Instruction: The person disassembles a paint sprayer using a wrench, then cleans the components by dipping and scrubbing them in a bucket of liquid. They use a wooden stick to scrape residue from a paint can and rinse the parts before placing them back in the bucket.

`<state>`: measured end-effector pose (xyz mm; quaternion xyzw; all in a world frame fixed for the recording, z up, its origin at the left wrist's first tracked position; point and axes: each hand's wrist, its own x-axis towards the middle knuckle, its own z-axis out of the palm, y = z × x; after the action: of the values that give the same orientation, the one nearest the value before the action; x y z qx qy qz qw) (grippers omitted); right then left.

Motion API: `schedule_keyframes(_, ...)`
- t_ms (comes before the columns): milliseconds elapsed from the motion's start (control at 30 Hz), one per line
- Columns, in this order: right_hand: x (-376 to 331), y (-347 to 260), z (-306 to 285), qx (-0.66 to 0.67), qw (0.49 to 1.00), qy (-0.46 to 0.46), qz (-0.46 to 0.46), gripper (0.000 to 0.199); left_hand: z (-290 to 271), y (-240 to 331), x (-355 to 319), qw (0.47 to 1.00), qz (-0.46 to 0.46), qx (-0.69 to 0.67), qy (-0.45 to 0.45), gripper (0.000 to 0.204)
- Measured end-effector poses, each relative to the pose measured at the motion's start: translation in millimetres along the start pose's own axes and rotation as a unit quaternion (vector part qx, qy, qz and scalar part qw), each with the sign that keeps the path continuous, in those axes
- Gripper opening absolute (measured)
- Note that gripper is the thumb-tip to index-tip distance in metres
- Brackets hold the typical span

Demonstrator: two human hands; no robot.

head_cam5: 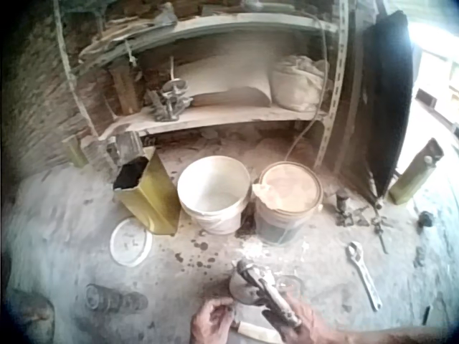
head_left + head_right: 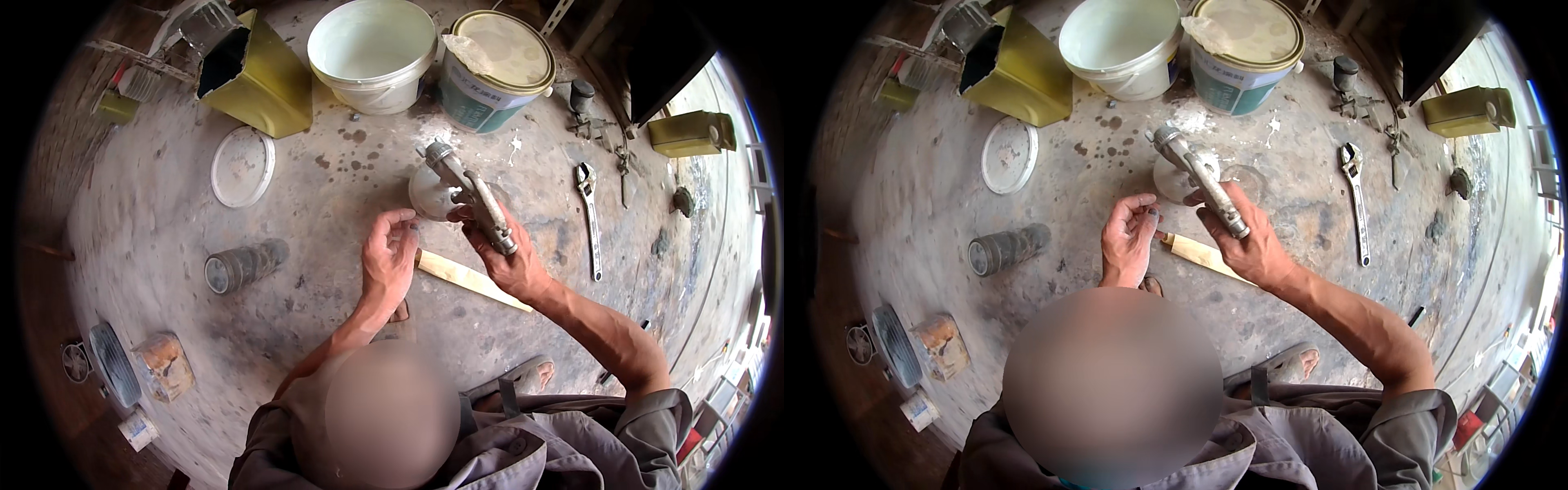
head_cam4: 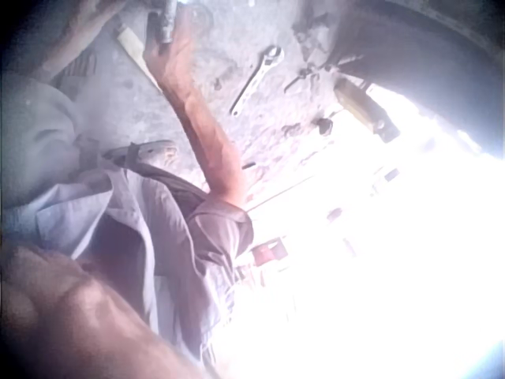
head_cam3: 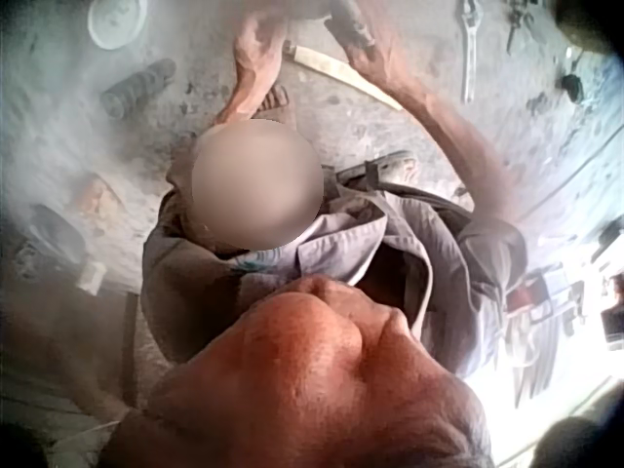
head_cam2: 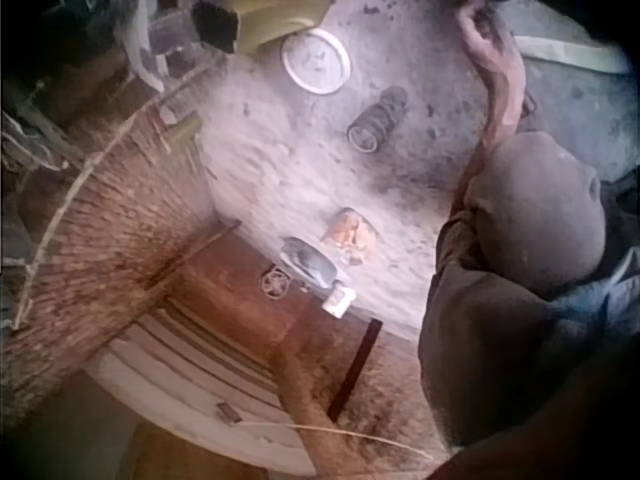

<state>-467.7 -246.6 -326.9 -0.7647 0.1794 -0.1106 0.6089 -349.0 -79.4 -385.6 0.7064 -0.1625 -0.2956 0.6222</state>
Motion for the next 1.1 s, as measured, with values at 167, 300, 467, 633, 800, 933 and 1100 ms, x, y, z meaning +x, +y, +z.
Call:
schedule_keyframes(167,-1.2,-1.1,-15.5,0.034,0.999,-0.022,0.032,0.024,-5.0,0.4,-3.0,0.999,-0.001,0.029,0.018,0.020)
schedule_keyframes(300,1.5,-5.7,-28.3,0.172,0.982,0.028,0.073,0.025,-4.9,-2.1,-1.8,1.000,-0.001,0.016,0.024,0.020)
schedule_keyframes(467,17.9,-20.3,-48.2,0.351,0.930,0.072,0.077,0.024,-3.5,1.2,-0.1,0.999,-0.008,-0.035,0.033,0.021)
schedule_keyframes(633,19.5,-21.2,-69.2,0.380,0.917,0.083,0.089,0.024,-3.3,1.3,1.3,0.996,-0.004,-0.068,0.050,0.022)
schedule_keyframes(800,13.5,-22.2,-72.2,0.369,0.922,0.080,0.086,0.024,-4.6,0.9,3.5,0.996,-0.001,-0.070,0.048,0.022)
schedule_keyframes(933,12.1,-23.7,-69.7,0.353,0.930,0.078,0.070,0.023,-3.8,0.6,3.8,0.997,0.002,-0.062,0.046,0.022)
schedule_keyframes(1100,14.3,-22.0,-58.5,0.273,0.960,0.055,0.042,0.023,-2.5,-1.1,3.5,0.997,0.000,-0.065,0.044,0.021)
